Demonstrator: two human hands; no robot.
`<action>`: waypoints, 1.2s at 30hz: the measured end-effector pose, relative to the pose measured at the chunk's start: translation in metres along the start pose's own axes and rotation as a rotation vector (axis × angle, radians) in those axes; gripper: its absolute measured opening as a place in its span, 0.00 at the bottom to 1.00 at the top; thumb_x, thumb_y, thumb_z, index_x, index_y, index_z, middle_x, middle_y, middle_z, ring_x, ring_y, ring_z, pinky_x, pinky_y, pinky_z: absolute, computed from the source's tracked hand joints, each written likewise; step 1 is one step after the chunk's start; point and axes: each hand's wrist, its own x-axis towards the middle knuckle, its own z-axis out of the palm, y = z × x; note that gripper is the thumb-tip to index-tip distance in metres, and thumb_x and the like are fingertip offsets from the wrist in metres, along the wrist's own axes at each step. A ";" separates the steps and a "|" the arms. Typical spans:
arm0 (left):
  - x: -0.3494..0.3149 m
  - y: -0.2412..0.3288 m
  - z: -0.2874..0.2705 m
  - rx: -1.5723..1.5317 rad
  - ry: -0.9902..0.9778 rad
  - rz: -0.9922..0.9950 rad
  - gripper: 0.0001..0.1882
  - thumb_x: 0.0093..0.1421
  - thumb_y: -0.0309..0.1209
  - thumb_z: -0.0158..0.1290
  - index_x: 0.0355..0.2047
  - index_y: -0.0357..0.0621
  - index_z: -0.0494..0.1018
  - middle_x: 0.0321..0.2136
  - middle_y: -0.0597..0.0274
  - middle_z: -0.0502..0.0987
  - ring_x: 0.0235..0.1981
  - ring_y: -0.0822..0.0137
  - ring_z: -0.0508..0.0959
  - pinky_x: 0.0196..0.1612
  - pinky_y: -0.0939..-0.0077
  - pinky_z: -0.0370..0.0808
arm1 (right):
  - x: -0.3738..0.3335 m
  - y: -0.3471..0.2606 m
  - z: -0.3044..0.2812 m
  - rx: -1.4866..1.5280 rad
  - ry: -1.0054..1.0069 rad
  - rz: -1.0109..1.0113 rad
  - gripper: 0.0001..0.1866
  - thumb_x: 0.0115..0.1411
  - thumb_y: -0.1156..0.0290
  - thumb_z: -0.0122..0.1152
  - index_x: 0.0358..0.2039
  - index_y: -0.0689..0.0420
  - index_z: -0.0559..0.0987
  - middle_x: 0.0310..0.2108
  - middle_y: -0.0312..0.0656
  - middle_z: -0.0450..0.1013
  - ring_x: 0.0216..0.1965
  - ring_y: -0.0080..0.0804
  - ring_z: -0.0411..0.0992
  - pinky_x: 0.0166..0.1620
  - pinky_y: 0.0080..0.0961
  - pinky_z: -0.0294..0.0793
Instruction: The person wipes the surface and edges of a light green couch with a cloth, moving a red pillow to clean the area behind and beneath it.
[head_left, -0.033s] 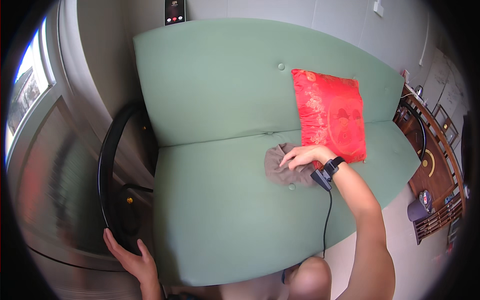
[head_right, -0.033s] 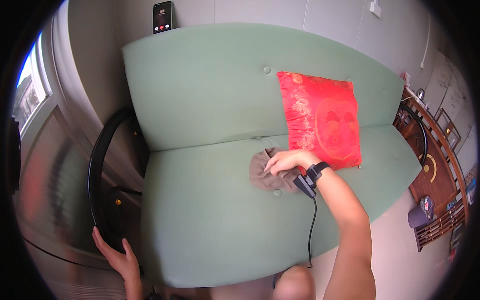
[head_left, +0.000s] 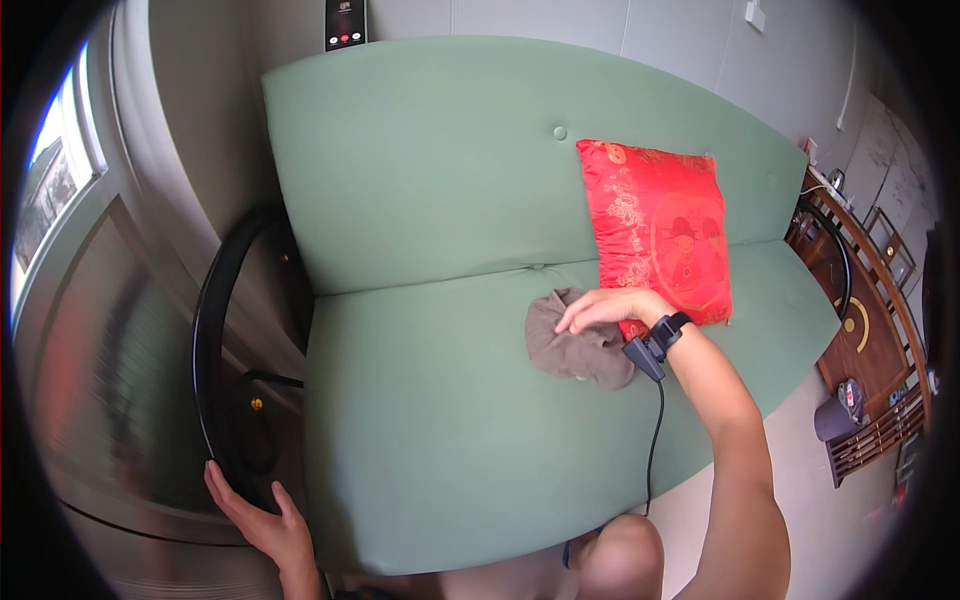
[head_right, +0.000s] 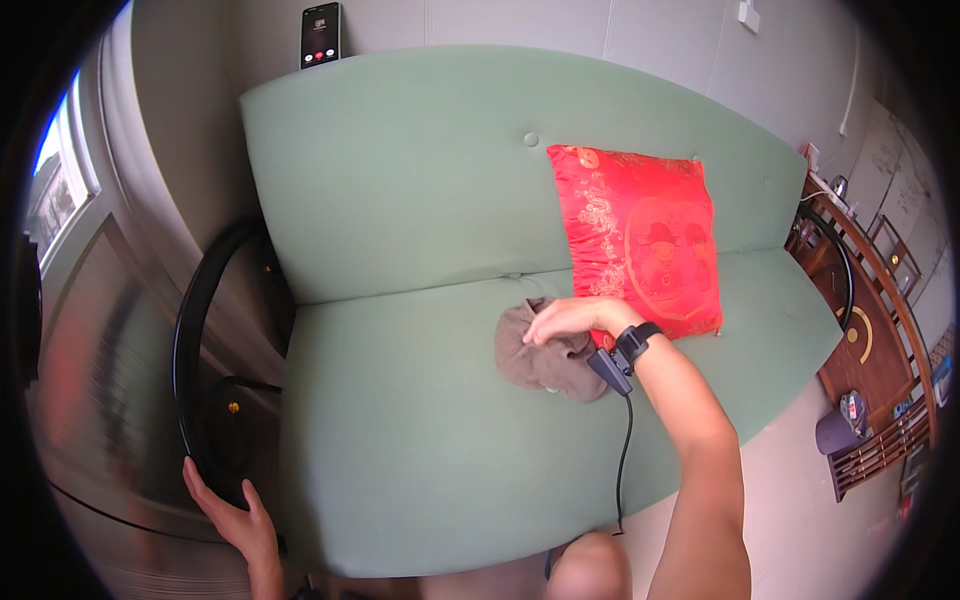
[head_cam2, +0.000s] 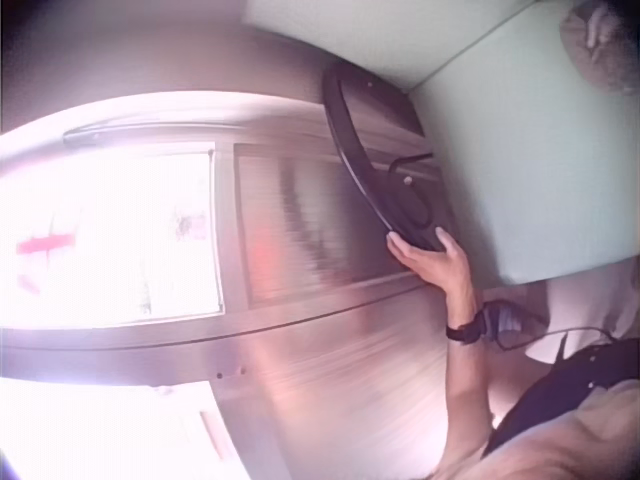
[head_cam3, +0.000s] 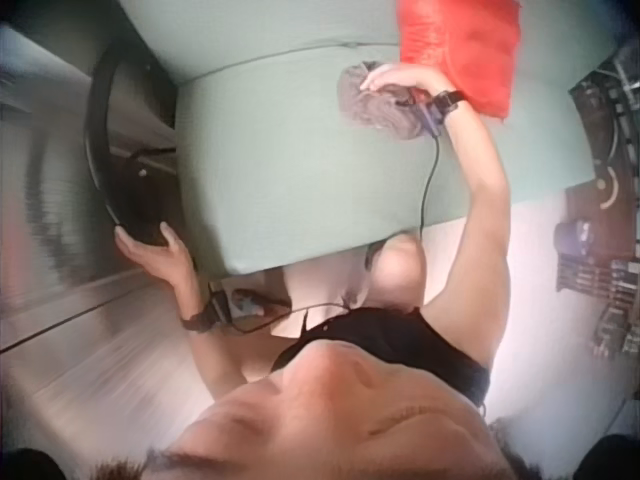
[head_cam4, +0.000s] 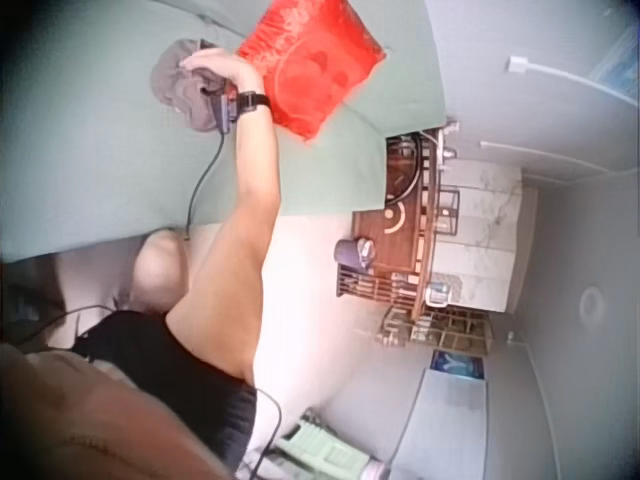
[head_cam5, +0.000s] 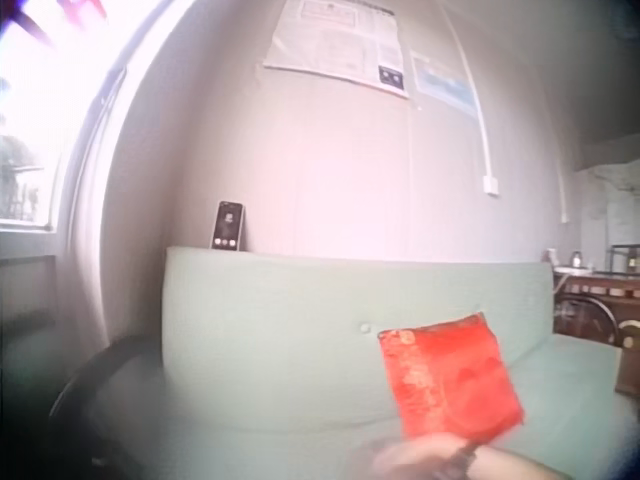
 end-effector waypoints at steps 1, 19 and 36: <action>-0.002 -0.002 -0.002 0.033 0.024 0.016 0.39 0.57 0.24 0.53 0.67 0.36 0.50 0.66 0.39 0.54 0.66 0.40 0.56 0.67 0.51 0.55 | 0.004 0.008 -0.005 0.189 0.112 -0.039 0.18 0.58 0.62 0.58 0.44 0.60 0.83 0.48 0.41 0.78 0.52 0.27 0.72 0.58 0.23 0.67; -0.003 0.002 0.004 0.026 0.055 -0.032 0.36 0.61 0.27 0.50 0.68 0.35 0.50 0.68 0.46 0.54 0.69 0.47 0.54 0.70 0.56 0.48 | 0.132 0.107 -0.039 -0.355 0.723 0.411 0.17 0.56 0.72 0.56 0.45 0.46 0.83 0.49 0.50 0.76 0.53 0.49 0.73 0.55 0.40 0.72; 0.004 0.022 -0.008 0.050 -0.039 -0.052 0.40 0.60 0.30 0.59 0.67 0.33 0.49 0.64 0.35 0.55 0.64 0.41 0.59 0.66 0.49 0.56 | 0.160 0.094 -0.045 -0.533 0.855 0.547 0.09 0.57 0.63 0.62 0.35 0.49 0.85 0.41 0.49 0.79 0.47 0.48 0.76 0.49 0.40 0.74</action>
